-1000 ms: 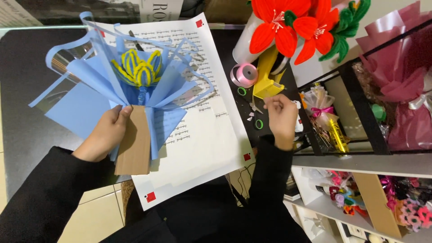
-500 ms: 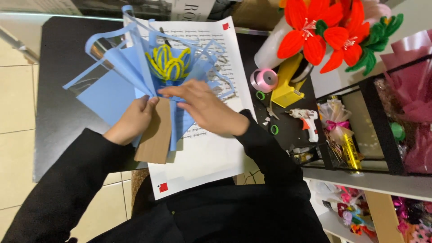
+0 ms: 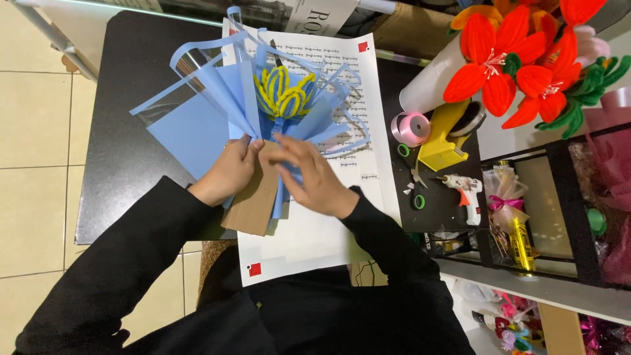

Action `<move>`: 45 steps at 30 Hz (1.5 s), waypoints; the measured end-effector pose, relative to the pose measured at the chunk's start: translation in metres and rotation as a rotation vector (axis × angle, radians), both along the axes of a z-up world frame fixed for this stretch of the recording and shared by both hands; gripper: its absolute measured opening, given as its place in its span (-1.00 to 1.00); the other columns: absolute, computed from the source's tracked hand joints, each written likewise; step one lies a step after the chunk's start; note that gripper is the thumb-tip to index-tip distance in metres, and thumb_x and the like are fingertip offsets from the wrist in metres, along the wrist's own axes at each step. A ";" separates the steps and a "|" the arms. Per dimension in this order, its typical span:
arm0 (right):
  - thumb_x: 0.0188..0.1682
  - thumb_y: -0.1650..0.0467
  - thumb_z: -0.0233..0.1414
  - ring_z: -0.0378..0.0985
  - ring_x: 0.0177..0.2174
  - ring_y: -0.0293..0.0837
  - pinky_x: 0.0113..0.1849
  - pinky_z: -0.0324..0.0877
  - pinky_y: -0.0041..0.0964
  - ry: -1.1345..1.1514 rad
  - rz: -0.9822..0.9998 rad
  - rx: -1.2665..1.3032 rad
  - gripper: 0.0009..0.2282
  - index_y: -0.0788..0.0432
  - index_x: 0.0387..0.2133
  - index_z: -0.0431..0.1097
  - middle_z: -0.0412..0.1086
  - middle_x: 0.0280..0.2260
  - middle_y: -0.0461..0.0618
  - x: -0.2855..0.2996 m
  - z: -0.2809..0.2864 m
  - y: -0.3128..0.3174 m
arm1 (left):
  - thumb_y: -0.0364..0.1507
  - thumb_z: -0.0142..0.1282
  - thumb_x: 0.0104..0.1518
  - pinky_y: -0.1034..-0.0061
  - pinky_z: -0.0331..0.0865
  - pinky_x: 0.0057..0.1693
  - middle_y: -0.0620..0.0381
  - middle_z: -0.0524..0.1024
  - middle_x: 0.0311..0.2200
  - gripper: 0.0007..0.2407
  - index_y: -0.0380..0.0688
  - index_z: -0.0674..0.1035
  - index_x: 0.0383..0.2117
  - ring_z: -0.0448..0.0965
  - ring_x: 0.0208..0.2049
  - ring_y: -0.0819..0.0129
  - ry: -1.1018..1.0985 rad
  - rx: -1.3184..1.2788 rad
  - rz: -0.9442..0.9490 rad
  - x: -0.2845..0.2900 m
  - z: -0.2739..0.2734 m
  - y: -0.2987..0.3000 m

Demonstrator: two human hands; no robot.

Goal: The person wraps a yellow and blue artificial flower bouquet with light blue paper and a brown cardboard sleeve. They fold the paper around the flower, secure it with a clear adhesive strip, and adjust the wrapping to ensure it is neat.

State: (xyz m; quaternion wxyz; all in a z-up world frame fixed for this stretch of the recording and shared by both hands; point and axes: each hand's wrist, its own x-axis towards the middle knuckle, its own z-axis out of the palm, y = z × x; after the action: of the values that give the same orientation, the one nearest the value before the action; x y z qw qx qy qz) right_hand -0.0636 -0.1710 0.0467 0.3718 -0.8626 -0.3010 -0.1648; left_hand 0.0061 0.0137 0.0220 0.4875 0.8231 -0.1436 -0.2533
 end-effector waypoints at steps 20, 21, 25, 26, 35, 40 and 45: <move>-0.48 0.46 0.47 0.38 -0.19 0.02 -0.14 0.07 -0.17 0.167 0.228 -0.771 0.22 0.13 0.43 -0.35 0.58 -0.19 0.04 0.072 0.056 0.016 | -0.38 -0.38 0.42 -0.32 0.14 0.25 -0.64 0.20 0.12 -0.56 -0.73 0.42 0.00 0.10 0.24 -0.71 0.003 -0.008 -0.027 0.003 -0.013 0.000; -0.47 0.44 0.47 0.38 -0.19 0.01 -0.14 0.07 -0.16 0.164 0.233 -0.787 0.20 0.14 0.42 -0.32 0.57 -0.20 0.03 0.072 0.057 0.016 | -0.37 -0.36 0.41 -0.34 0.15 0.24 -0.64 0.20 0.11 -0.56 -0.73 0.41 -0.01 0.10 0.23 -0.72 0.002 -0.018 -0.025 0.002 -0.012 0.000; -0.45 0.43 0.46 0.38 -0.19 -0.01 -0.15 0.08 -0.17 0.170 0.241 -0.788 0.18 0.14 0.42 -0.31 0.57 -0.19 0.02 0.074 0.054 0.013 | -0.37 -0.36 0.40 -0.28 0.09 0.29 -0.58 0.14 0.19 -0.57 -0.66 0.35 0.13 0.10 0.26 -0.64 0.059 -0.028 -0.005 0.002 -0.003 -0.001; -0.46 0.42 0.47 0.38 -0.20 -0.03 -0.14 0.08 -0.18 0.164 0.246 -0.781 0.19 0.14 0.42 -0.31 0.56 -0.19 0.00 0.074 0.052 0.012 | -0.34 -0.37 0.40 -0.24 0.06 0.32 -0.49 0.12 0.21 -0.55 -0.58 0.30 0.20 0.08 0.30 -0.55 0.109 -0.037 0.003 0.000 0.000 0.000; -0.51 0.41 0.48 0.39 -0.24 -0.05 -0.13 0.11 -0.20 0.158 0.232 -0.708 0.24 0.11 0.44 -0.33 0.55 -0.21 -0.01 0.072 0.044 0.004 | -0.29 -0.42 0.39 -0.10 0.07 0.35 -0.36 0.06 0.24 -0.49 -0.43 0.03 0.38 0.07 0.35 -0.32 0.161 -0.039 0.049 -0.017 0.034 -0.005; -0.47 0.44 0.47 0.42 -0.21 -0.07 -0.11 0.12 -0.21 0.177 0.227 -0.645 0.19 0.11 0.42 -0.28 0.55 -0.15 -0.01 0.068 0.045 -0.001 | -0.32 -0.50 0.41 -0.08 0.22 0.28 -0.40 0.10 0.20 -0.47 -0.60 -0.07 0.35 0.16 0.31 -0.31 0.063 0.022 0.031 -0.016 0.027 -0.007; -0.38 0.47 0.44 0.42 -0.14 0.00 -0.09 0.11 -0.17 0.240 0.249 -0.565 0.06 0.16 0.40 -0.15 0.54 -0.08 0.10 0.059 0.060 -0.002 | -0.32 -0.51 0.42 -0.13 0.21 0.27 -0.39 0.07 0.20 -0.46 -0.65 -0.12 0.34 0.12 0.32 -0.34 0.104 0.022 -0.002 -0.011 0.021 -0.006</move>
State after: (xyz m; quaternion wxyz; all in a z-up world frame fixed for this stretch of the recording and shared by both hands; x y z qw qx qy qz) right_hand -0.0048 -0.1726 0.1068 0.1680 -0.9014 -0.3921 0.0748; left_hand -0.0049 0.0079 0.0427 0.4849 0.8142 -0.1160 -0.2975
